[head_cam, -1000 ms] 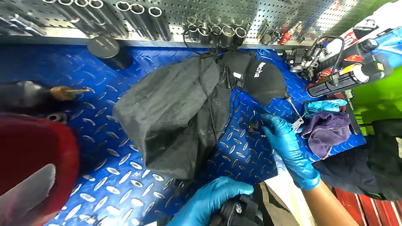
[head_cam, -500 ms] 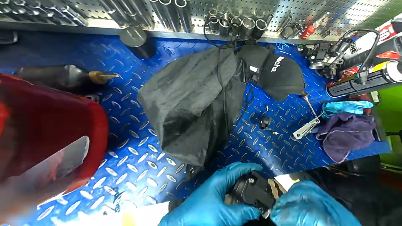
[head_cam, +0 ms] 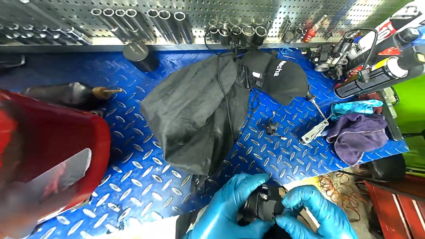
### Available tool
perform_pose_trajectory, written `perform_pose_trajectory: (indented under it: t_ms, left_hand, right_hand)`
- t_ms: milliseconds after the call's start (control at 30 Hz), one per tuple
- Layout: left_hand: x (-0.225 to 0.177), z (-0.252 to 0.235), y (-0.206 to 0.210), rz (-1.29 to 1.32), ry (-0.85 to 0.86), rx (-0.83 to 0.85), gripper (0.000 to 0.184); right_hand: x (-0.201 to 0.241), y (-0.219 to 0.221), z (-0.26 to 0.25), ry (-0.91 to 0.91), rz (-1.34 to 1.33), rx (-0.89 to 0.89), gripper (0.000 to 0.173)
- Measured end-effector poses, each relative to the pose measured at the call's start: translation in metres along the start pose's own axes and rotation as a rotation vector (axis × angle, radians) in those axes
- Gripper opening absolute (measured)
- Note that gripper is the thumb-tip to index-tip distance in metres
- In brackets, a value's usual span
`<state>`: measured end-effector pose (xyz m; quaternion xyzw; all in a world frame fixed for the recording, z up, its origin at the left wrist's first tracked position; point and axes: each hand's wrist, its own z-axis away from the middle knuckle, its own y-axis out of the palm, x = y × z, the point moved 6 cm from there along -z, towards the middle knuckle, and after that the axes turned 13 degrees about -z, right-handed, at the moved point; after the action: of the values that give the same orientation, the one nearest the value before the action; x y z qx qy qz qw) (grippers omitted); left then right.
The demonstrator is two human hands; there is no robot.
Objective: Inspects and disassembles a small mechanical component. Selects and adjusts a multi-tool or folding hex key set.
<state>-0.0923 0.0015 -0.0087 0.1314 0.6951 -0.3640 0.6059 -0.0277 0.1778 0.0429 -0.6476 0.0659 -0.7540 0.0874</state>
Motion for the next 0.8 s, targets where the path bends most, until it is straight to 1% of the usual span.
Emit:
perform_pose_trajectory:
  t_ms: [100,200,233,267,300,333,367,400,433,467,500,533,567,633,667,700,767,800]
  left_hand:
    - [0.000,-0.002,-0.001,0.005,0.048,-0.008,0.059]
    - [-0.004,-0.005,-0.011,0.086,0.074,-0.035,0.060]
    - [-0.005,-0.006,-0.015,0.129,0.079,-0.044,0.061]
    - [-0.006,-0.008,-0.018,0.167,0.082,-0.050,0.062]
    - [-0.005,-0.009,-0.021,0.208,0.085,-0.049,0.062]
    - [-0.004,-0.009,-0.023,0.249,0.081,-0.037,0.062]
    - [-0.002,-0.009,-0.025,0.289,0.068,-0.021,0.062]
    - [0.000,-0.009,-0.026,0.323,0.052,0.002,0.061]
    - [0.004,-0.009,-0.028,0.339,0.036,0.025,0.060]
    - [0.007,-0.009,-0.028,0.343,0.025,0.049,0.059]
    - [0.010,-0.009,-0.028,0.338,0.022,0.074,0.059]
    - [0.012,-0.008,-0.029,0.322,0.025,0.100,0.060]
    - [0.014,-0.008,-0.028,0.309,0.028,0.121,0.060]
    - [0.013,-0.009,-0.028,0.297,0.034,0.140,0.059]
    - [0.011,-0.010,-0.029,0.297,0.040,0.138,0.059]
    - [0.008,-0.010,-0.030,0.294,0.045,0.124,0.059]
    - [0.003,-0.011,-0.033,0.266,0.070,0.077,0.059]
    - [0.000,-0.012,-0.034,0.256,0.082,0.055,0.059]
  right_hand:
    - [-0.002,0.001,-0.003,0.000,-0.008,-0.005,0.032]
    - [-0.001,-0.002,-0.010,-0.041,-0.082,-0.028,0.038]
    - [-0.002,-0.012,-0.016,-0.061,-0.095,-0.071,0.037]
    - [-0.007,-0.029,-0.023,-0.081,-0.073,-0.144,0.031]
    - [-0.014,-0.054,-0.030,-0.100,0.003,-0.249,0.023]
    - [-0.024,-0.083,-0.039,-0.110,0.143,-0.371,0.017]
    - [-0.035,-0.111,-0.046,-0.111,0.325,-0.457,0.017]
    - [-0.047,-0.134,-0.053,-0.118,0.524,-0.494,0.020]
    - [-0.058,-0.149,-0.059,-0.139,0.719,-0.471,0.027]
    - [-0.068,-0.154,-0.066,-0.162,0.888,-0.379,0.037]
    - [-0.076,-0.151,-0.071,-0.191,1.003,-0.251,0.046]
    - [-0.085,-0.143,-0.077,-0.211,1.078,-0.136,0.050]
    - [-0.095,-0.136,-0.082,-0.218,1.126,-0.042,0.050]
    - [-0.106,-0.129,-0.090,-0.208,1.168,0.070,0.037]
    - [-0.103,-0.128,-0.092,-0.228,1.182,0.085,0.032]
    - [-0.091,-0.128,-0.092,-0.260,1.174,0.062,0.031]
    - [-0.054,-0.130,-0.083,-0.371,1.039,-0.087,0.031]
    - [-0.031,-0.130,-0.076,-0.423,0.909,-0.181,0.029]
